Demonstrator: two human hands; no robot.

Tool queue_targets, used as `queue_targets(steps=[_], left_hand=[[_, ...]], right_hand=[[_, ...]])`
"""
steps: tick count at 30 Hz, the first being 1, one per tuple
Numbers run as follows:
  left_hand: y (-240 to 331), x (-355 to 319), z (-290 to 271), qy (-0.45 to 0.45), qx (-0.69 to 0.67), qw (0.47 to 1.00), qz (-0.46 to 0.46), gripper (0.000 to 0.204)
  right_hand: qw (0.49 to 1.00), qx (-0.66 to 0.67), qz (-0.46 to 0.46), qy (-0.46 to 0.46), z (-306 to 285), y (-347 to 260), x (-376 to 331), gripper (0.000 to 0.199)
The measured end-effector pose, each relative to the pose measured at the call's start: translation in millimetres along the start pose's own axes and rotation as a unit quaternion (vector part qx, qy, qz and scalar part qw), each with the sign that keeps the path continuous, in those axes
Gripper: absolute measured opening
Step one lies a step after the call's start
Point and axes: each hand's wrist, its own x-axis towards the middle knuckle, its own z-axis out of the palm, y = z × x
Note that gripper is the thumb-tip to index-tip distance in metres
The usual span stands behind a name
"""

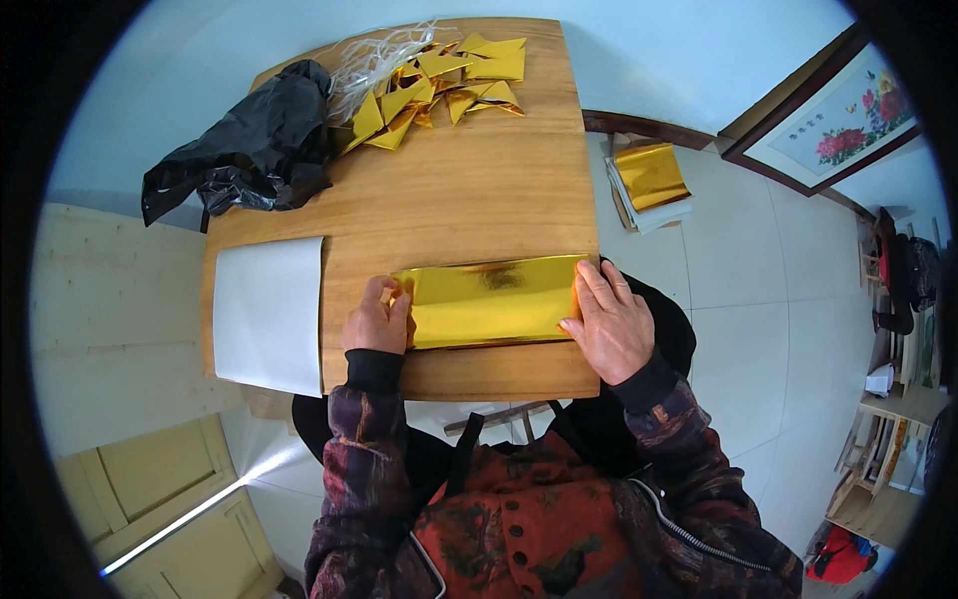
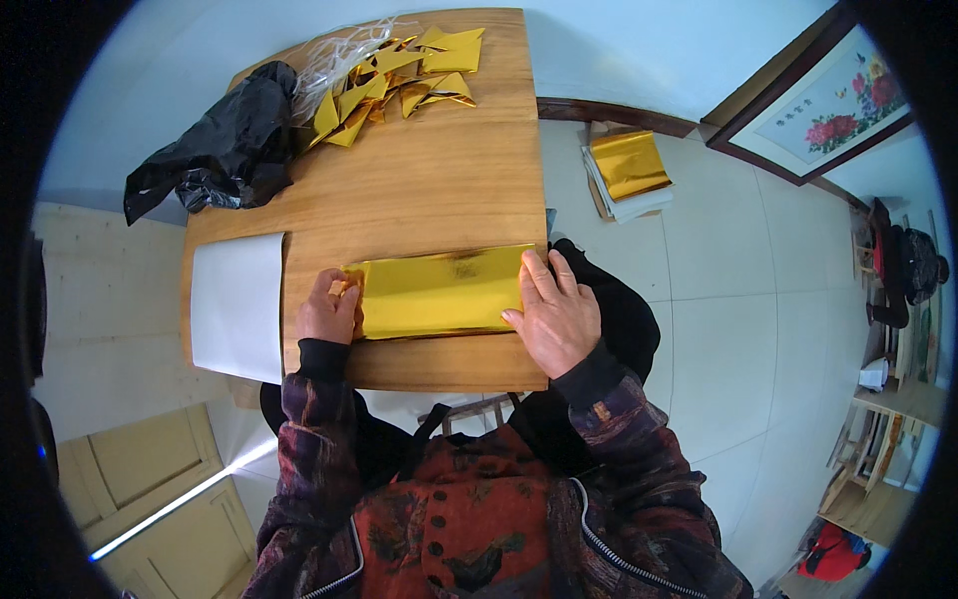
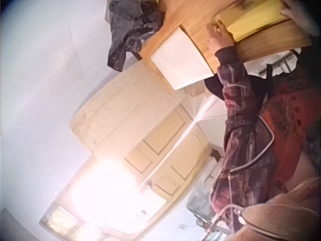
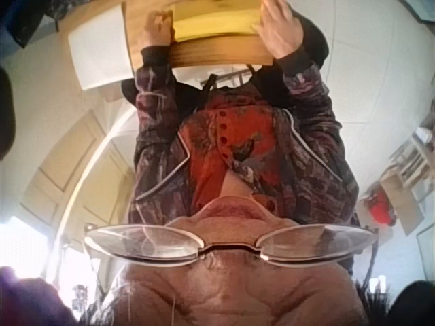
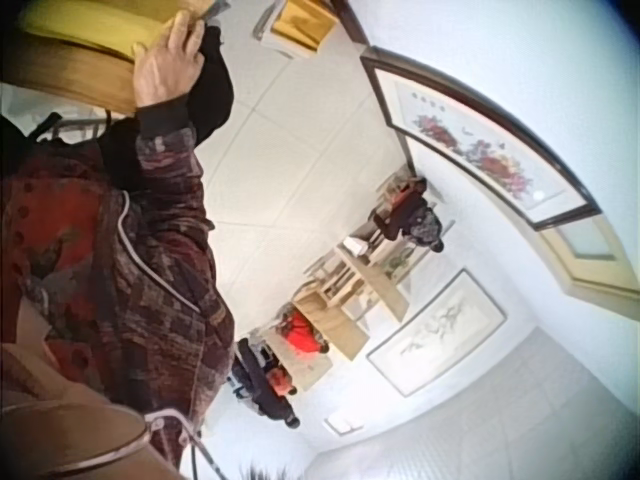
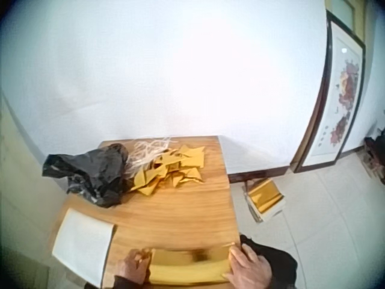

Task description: The person folds a gold sheet of paper into a triangular packet by hand, pressing creases and stacking the finished piece. They then pick up a white sheet, flip it to reveal a gold side, and begin folding it in the same manner.

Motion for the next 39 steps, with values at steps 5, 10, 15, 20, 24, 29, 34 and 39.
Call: queue_targets(steps=[5, 10, 15, 20, 24, 29, 34, 39], left_hand=[[-0.7, 1.2, 1.7, 0.013, 0.010, 1.000, 0.013, 0.023], [1.3, 1.9, -0.7, 0.008, 0.008, 1.000, 0.013, 0.023], [6.8, -2.3, -2.3, 0.006, -0.010, 1.000, -0.001, 0.020], [6.9, -0.1, -0.3, 0.001, -0.034, 0.999, 0.009, 0.018], [2.7, 2.5, 0.8, 0.001, -0.033, 0.999, 0.007, 0.017], [1.7, 4.3, 2.4, 0.018, -0.018, 1.000, 0.015, 0.019], [-0.6, 7.9, 3.0, 0.002, -0.032, 0.999, -0.005, 0.019], [-4.1, 8.8, 4.9, -0.006, -0.073, 0.997, -0.014, 0.019]], right_hand=[[1.000, -0.014, -0.016, 0.004, 1.4, 2.8, -1.0, 0.069], [1.000, -0.010, -0.022, 0.002, -0.9, 2.8, -3.1, 0.072], [0.999, 0.006, -0.014, -0.041, -2.9, 4.7, -5.8, 0.073], [0.997, 0.028, -0.001, -0.067, -5.7, 6.5, -6.9, 0.076], [0.996, 0.043, 0.005, -0.082, -9.0, 5.9, -6.3, 0.079], [0.993, 0.050, 0.017, -0.108, -13.8, 6.3, -6.1, 0.081], [0.990, 0.063, 0.008, -0.129, -18.4, 12.8, -7.8, 0.080], [0.986, 0.078, -0.006, -0.148, -18.1, 28.3, 0.4, 0.061]])
